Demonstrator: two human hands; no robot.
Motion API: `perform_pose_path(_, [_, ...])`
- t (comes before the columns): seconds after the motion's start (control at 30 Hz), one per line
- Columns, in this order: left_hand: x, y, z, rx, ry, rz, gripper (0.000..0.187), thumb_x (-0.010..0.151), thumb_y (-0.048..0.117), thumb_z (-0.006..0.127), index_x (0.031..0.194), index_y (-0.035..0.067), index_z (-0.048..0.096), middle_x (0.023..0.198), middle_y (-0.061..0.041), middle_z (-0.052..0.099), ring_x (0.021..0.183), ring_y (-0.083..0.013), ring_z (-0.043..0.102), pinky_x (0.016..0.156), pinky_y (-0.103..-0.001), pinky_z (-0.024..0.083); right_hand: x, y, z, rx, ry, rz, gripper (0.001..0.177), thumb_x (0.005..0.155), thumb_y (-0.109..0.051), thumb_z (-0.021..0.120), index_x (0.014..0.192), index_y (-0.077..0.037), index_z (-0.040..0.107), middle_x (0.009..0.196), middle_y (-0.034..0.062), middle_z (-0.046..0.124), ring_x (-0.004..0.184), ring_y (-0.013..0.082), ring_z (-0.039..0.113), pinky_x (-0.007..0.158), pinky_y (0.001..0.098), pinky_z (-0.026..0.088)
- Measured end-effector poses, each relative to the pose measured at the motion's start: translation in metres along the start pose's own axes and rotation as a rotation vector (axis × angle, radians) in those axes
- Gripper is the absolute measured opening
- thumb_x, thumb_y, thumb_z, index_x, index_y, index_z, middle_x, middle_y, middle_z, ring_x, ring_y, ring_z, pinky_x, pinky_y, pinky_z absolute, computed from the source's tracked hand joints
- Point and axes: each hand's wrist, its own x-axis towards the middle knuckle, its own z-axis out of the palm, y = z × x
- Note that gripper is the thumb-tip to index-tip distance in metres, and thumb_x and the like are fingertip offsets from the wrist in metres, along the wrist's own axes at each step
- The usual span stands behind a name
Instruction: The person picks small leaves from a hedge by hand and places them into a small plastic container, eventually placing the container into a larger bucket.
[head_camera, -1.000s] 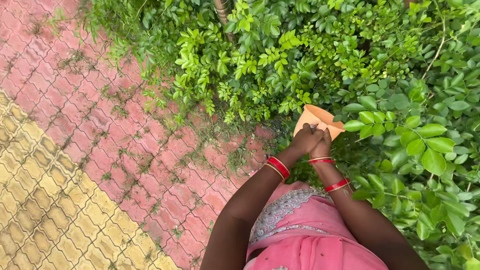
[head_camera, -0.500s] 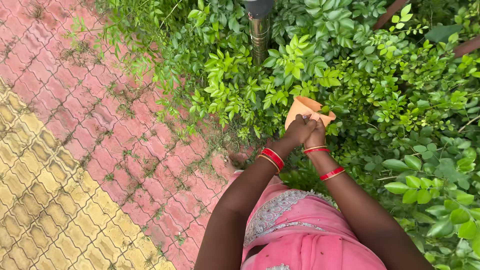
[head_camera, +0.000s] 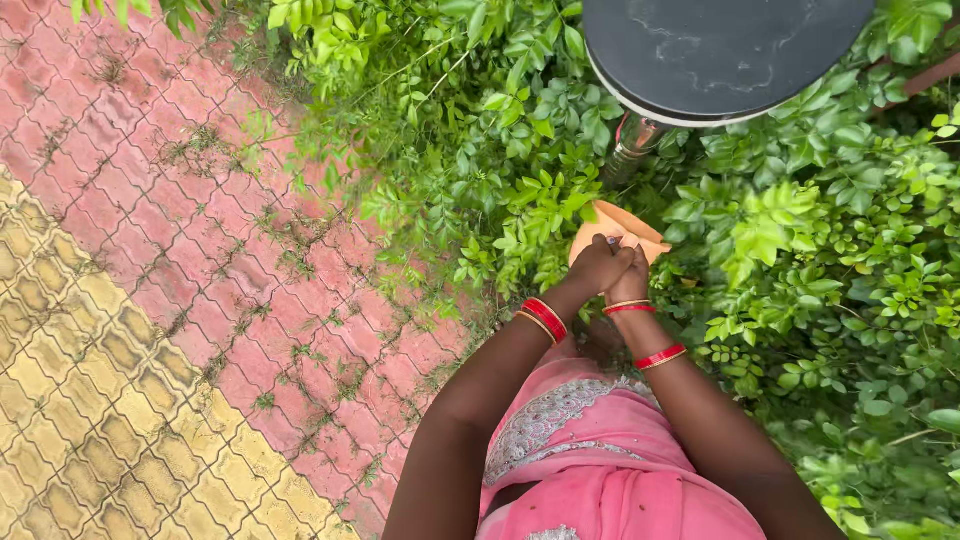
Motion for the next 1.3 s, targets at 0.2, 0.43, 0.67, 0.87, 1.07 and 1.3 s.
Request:
perform_pose_path(0.2, [0.004,-0.026,-0.076,-0.019,-0.019,0.037,0.086,0.085,0.056,0.053,0.138,-0.011,0.044,0.124,-0.032,0.066,0.114,-0.0424,0.068,0.097,-0.045,0.053,0.006,0.044,0.062,0.176,0.102,0.138,0.020,0.103,-0.019,0.048,0.107,-0.003,0.060,0.106,0.0097,0.071,0.094,0.0209,0.070,0.085,0.0344,0.060])
perform_pose_path(0.43, [0.028,-0.033,-0.136,0.048,0.004,0.025,0.089,0.083,0.058,0.053,0.141,-0.009,0.043,0.128,-0.033,0.064,0.117,-0.0440,0.065,0.100,-0.046,0.051,0.033,0.075,0.117,0.058,0.059,0.002,0.012,0.109,-0.013,0.051,0.114,-0.007,0.060,0.108,0.0059,0.067,0.099,0.0185,0.067,0.091,0.0337,0.058])
perform_pose_path(0.67, [0.069,-0.043,-0.205,0.055,0.010,0.037,0.089,0.085,0.056,0.052,0.141,-0.012,0.041,0.129,-0.035,0.062,0.119,-0.0453,0.065,0.102,-0.046,0.051,0.074,0.105,0.179,0.119,0.035,0.000,0.010,0.107,-0.013,0.053,0.110,-0.008,0.061,0.107,0.0057,0.067,0.098,0.0177,0.066,0.091,0.0346,0.057])
perform_pose_path(0.87, [0.125,-0.050,-0.285,0.013,0.015,0.054,0.088,0.085,0.054,0.053,0.141,-0.012,0.043,0.132,-0.035,0.060,0.123,-0.0442,0.062,0.103,-0.046,0.049,0.135,0.131,0.259,0.426,0.025,0.065,0.025,0.104,-0.029,0.046,0.105,-0.009,0.062,0.102,0.0072,0.068,0.097,0.0227,0.067,0.092,0.0401,0.057])
perform_pose_path(1.07, [0.177,-0.041,-0.366,0.069,0.003,0.172,0.085,0.088,0.053,0.054,0.141,-0.014,0.047,0.135,-0.035,0.059,0.126,-0.0448,0.061,0.107,-0.045,0.047,0.208,0.161,0.320,0.295,0.068,-0.043,0.023,0.107,-0.027,0.047,0.106,-0.008,0.060,0.105,0.0056,0.065,0.101,0.0201,0.065,0.098,0.0369,0.055])
perform_pose_path(1.3, [0.176,-0.036,-0.446,-0.221,0.012,0.148,0.085,0.081,0.049,0.054,0.137,-0.015,0.047,0.129,-0.033,0.066,0.121,-0.0411,0.067,0.102,-0.043,0.049,0.234,0.205,0.358,-0.091,-0.026,-0.135,0.013,0.112,-0.016,0.048,0.111,-0.006,0.057,0.107,0.0025,0.061,0.098,0.0131,0.060,0.091,0.0314,0.052])
